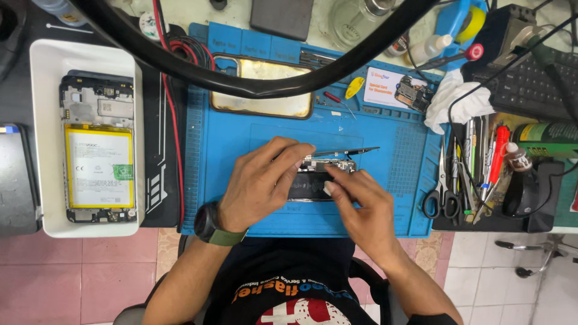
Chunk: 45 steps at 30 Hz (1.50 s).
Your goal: The person works on a disassembled smartphone on a blue repair mat, prying at internal components and the battery with their fingers and a tool. They cut a piece of tape with scissors, apply it inside the phone, then press and align the display assembly back onto the body and press along its edges.
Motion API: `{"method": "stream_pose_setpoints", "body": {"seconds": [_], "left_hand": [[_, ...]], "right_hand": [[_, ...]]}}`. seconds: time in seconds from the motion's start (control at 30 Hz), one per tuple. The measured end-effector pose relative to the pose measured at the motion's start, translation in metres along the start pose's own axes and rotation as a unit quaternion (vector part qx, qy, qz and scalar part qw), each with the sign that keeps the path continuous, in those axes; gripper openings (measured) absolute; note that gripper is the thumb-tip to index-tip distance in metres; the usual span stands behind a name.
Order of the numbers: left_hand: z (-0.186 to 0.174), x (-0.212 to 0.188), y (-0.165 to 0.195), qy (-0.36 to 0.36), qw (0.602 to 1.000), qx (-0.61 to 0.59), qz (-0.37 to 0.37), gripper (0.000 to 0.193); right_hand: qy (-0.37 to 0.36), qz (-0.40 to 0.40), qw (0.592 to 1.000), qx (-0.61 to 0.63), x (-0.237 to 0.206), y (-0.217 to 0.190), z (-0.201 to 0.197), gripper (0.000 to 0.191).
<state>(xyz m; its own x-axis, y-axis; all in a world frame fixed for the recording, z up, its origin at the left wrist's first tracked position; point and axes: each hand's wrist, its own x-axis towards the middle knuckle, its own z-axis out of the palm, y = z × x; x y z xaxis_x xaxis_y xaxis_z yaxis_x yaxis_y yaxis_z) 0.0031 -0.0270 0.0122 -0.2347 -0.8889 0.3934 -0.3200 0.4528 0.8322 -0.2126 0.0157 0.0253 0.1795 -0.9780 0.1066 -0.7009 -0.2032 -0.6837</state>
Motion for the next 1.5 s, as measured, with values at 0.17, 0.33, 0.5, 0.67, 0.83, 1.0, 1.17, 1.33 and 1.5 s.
{"method": "stream_pose_setpoints", "body": {"seconds": [0.17, 0.33, 0.5, 0.67, 0.83, 1.0, 1.17, 1.33, 1.5], "left_hand": [[0.003, -0.001, 0.002, -0.010, 1.000, -0.011, -0.017, 0.024], [0.004, -0.001, 0.004, 0.004, 1.000, -0.002, 0.003, 0.024], [0.006, -0.002, 0.005, 0.001, 1.000, -0.002, 0.002, 0.024], [0.006, -0.002, 0.003, -0.009, 1.000, 0.005, 0.003, 0.028], [0.004, -0.001, 0.003, -0.009, 1.000, 0.006, 0.008, 0.037], [0.003, -0.001, 0.004, -0.011, 1.000, 0.016, 0.013, 0.040], [0.002, -0.001, 0.000, -0.002, 0.999, 0.023, 0.026, 0.038], [0.003, -0.001, -0.002, -0.003, 0.999, 0.024, 0.024, 0.039], [0.003, -0.001, -0.003, -0.011, 0.999, 0.024, 0.023, 0.041]], "right_hand": [[0.040, 0.216, 0.923, 0.316, -0.009, 0.024, 0.003, 0.030], [0.020, 0.228, 0.877, 0.422, -0.015, 0.032, 0.000, 0.020], [0.035, 0.157, 0.923, 0.351, -0.020, 0.024, 0.000, 0.012], [0.036, 0.114, 0.977, 0.174, -0.012, 0.009, 0.015, 0.021], [0.007, -0.041, 0.999, 0.015, -0.005, -0.002, 0.011, 0.025], [-0.020, -0.077, 0.997, -0.023, 0.003, -0.003, 0.001, 0.026], [-0.040, -0.064, 0.997, -0.030, 0.008, -0.005, 0.001, 0.025], [-0.037, -0.054, 0.997, -0.035, 0.010, -0.004, 0.004, 0.025], [-0.013, -0.039, 0.998, -0.041, 0.012, 0.000, 0.009, 0.025]]}}
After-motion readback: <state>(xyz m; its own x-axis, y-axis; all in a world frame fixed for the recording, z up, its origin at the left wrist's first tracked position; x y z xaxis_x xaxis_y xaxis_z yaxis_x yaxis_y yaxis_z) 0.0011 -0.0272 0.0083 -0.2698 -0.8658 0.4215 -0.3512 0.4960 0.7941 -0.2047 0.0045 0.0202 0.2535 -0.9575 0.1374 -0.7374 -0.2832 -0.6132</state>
